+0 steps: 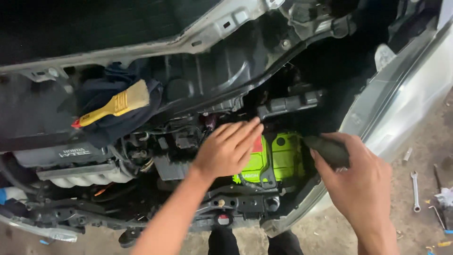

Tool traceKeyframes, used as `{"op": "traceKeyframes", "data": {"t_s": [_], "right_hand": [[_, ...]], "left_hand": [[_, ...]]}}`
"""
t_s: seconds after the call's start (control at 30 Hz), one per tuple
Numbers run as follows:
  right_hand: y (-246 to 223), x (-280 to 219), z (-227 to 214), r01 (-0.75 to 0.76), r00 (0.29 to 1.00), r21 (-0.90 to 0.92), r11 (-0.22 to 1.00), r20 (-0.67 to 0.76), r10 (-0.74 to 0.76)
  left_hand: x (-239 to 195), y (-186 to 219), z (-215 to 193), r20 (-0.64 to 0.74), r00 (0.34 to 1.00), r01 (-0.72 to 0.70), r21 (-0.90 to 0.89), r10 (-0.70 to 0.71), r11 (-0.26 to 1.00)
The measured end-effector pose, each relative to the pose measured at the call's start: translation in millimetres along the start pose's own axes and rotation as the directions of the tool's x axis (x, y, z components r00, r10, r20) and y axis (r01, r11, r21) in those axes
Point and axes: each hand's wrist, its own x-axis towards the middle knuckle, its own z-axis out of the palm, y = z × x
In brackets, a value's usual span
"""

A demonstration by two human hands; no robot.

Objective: The person cleans the front frame and engine bay of a car using a brush and a cloth. They then use a screwdriver to loosen and remove bolts from a plastic cover near the battery and engine, detaching the cover and setting it aside.

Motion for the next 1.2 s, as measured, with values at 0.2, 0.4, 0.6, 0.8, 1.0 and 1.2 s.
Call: {"op": "traceKeyframes", "data": {"t_s": [0.2,0.4,0.6,0.8,1.0,1.2], "right_hand": [[-10.4,35.5,-23.4,0.067,0.971,-0.014,0.998,0.229,-0.062],[-18.8,70.7,-13.6,0.163,0.928,-0.034,0.986,0.343,-0.141],[5.4,70.6,17.7,0.282,0.92,0.005,0.959,0.282,-0.272],[-7.4,77.4,7.8,0.175,0.924,0.127,0.976,0.323,-0.208],[-17.5,76.3,9.6,0.0,0.962,-0.045,0.999,0.274,0.012],[-46.8,78.6,9.7,-0.168,0.924,0.196,0.966,0.373,0.085]], "left_hand": [[13.2,15.5,37.7,-0.058,0.933,0.352,-0.041,-0.354,0.935],[28.2,12.0,43.7,0.196,0.838,0.525,-0.035,-0.509,0.851],[20.4,9.0,51.7,0.072,0.875,0.478,0.013,-0.478,0.878],[22.2,7.9,50.8,0.088,0.853,0.519,-0.039,-0.515,0.854],[29.1,8.1,41.3,0.038,0.862,0.507,-0.096,-0.506,0.856],[29.8,5.8,42.6,0.073,0.851,0.525,-0.158,-0.521,0.836]]}}
